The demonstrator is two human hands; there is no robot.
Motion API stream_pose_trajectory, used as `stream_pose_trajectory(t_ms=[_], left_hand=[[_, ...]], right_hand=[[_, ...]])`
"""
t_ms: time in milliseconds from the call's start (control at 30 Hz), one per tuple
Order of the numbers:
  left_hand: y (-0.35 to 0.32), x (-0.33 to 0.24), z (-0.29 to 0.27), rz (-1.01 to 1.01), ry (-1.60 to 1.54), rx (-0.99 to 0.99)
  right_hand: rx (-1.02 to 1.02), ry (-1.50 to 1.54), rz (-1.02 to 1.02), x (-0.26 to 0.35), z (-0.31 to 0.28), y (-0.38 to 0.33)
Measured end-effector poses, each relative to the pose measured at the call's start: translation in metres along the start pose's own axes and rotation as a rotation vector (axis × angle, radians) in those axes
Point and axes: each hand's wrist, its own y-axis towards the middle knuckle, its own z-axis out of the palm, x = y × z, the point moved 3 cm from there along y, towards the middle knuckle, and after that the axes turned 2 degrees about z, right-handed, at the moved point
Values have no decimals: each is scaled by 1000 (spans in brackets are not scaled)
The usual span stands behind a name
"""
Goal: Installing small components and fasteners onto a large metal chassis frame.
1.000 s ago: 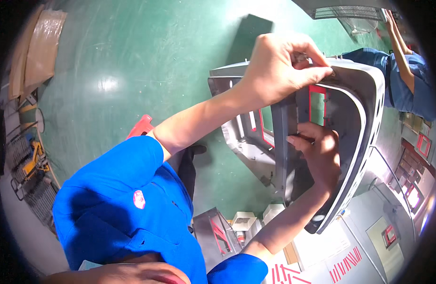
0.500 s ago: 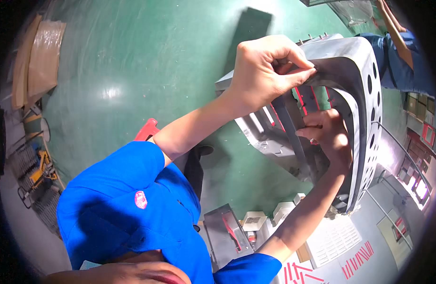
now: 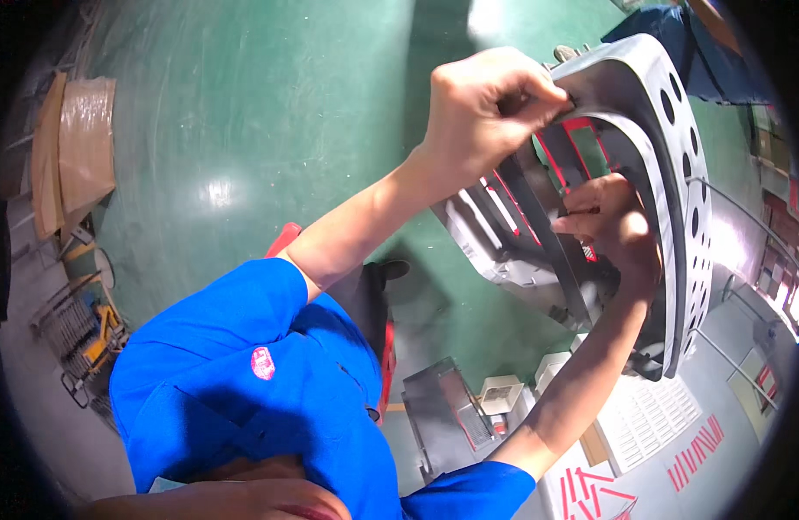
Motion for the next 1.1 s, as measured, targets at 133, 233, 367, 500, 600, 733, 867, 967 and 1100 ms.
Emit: stream_pose_trajectory(t_ms=[133, 233, 367, 500, 600, 733, 867, 967, 1100], left_hand=[[24, 2, 5, -102, 74, 9], [47, 2, 3, -312, 149, 146], [50, 28, 2, -224, -47, -11], [20, 37, -15, -653, -399, 75], [-37, 41, -21, -946, -537, 297], [-126, 18, -11, -1355, -483, 359], [-193, 4, -23, -1497, -351, 584], [-226, -10, -24, -1510, -418, 738], [-239, -15, -24, -1611, -477, 720]], right_hand=[[-82, -71, -293, -6, -14, 10], [-146, 107, -113, -6, -21, 18], [-251, -83, 64, 17, -35, 5], [-1175, -230, -435, 23, 9, -19], [-1150, -171, -326, 47, 42, -35], [-1081, 152, -305, 21, 136, -29], [-1060, 54, -164, -3, 198, -48], [-1051, 61, -194, -28, 229, -64], [-1069, 96, -156, -30, 237, -80]])
